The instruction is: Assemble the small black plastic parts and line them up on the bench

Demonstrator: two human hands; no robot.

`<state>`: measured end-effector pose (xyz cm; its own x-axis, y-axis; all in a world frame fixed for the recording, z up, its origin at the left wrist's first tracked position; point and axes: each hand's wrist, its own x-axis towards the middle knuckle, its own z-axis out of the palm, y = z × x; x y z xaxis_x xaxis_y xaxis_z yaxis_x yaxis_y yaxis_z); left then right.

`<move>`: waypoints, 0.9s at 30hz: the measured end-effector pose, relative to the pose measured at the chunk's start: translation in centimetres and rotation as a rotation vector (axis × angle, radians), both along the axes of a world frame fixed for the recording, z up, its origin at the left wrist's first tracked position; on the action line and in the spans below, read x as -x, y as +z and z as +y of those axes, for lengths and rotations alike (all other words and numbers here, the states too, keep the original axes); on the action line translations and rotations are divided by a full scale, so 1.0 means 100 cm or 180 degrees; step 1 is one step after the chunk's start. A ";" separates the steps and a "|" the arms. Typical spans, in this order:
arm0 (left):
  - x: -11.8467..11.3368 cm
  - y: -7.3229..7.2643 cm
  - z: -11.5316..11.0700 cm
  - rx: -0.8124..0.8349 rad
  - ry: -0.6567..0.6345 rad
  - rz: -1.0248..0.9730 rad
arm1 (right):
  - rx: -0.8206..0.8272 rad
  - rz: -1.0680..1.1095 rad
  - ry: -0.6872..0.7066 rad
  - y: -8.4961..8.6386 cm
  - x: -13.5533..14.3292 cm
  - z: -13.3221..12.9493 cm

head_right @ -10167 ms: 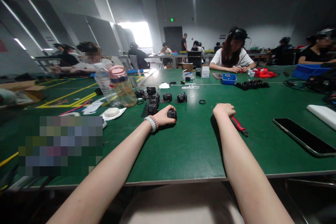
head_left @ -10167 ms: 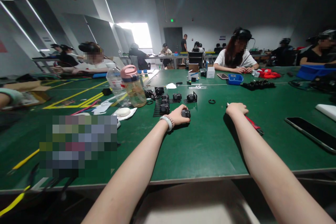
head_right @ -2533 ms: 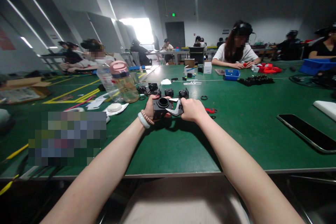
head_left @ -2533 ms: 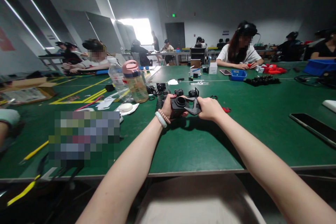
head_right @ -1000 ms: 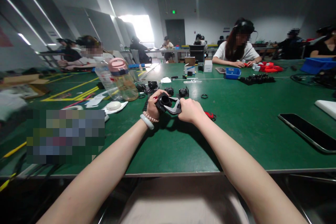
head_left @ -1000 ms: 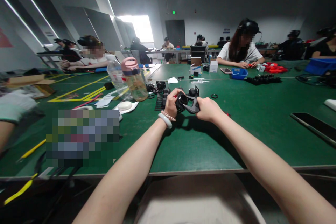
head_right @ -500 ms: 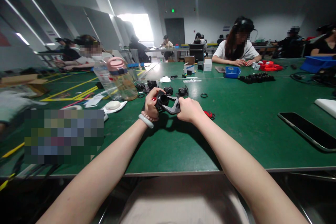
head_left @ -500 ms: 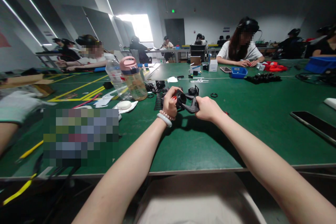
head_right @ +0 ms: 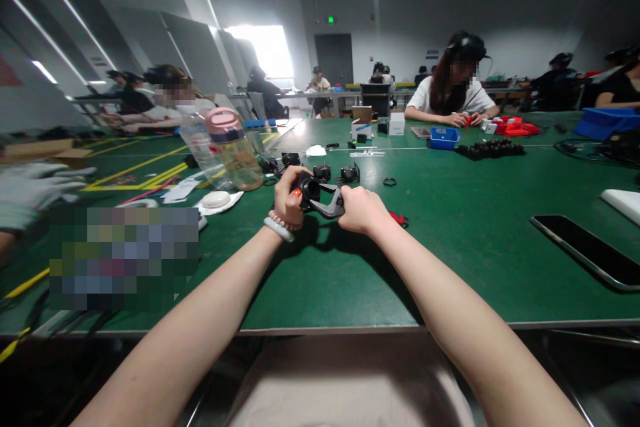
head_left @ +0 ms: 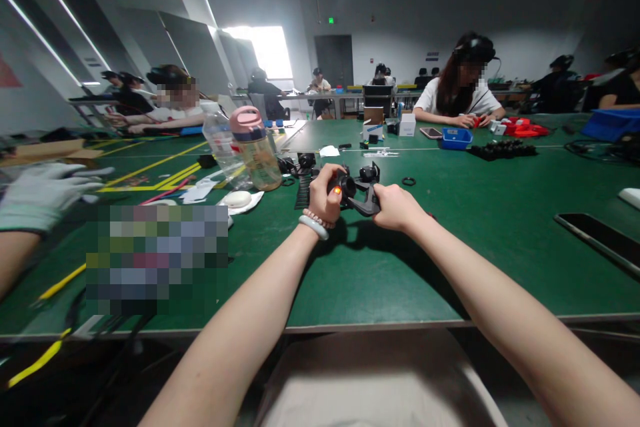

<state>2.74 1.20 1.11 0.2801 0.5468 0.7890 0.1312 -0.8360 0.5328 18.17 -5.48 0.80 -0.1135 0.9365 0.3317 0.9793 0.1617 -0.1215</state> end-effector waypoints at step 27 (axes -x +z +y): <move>0.007 -0.007 0.014 -0.1013 0.0557 0.0444 | 0.0280 0.0250 0.0181 0.001 0.000 0.000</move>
<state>2.07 2.59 0.42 0.3210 0.3299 0.8878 0.3394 -0.9152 0.2174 18.15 -5.47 0.89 -0.1442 0.9552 0.2586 0.9558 0.2021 -0.2137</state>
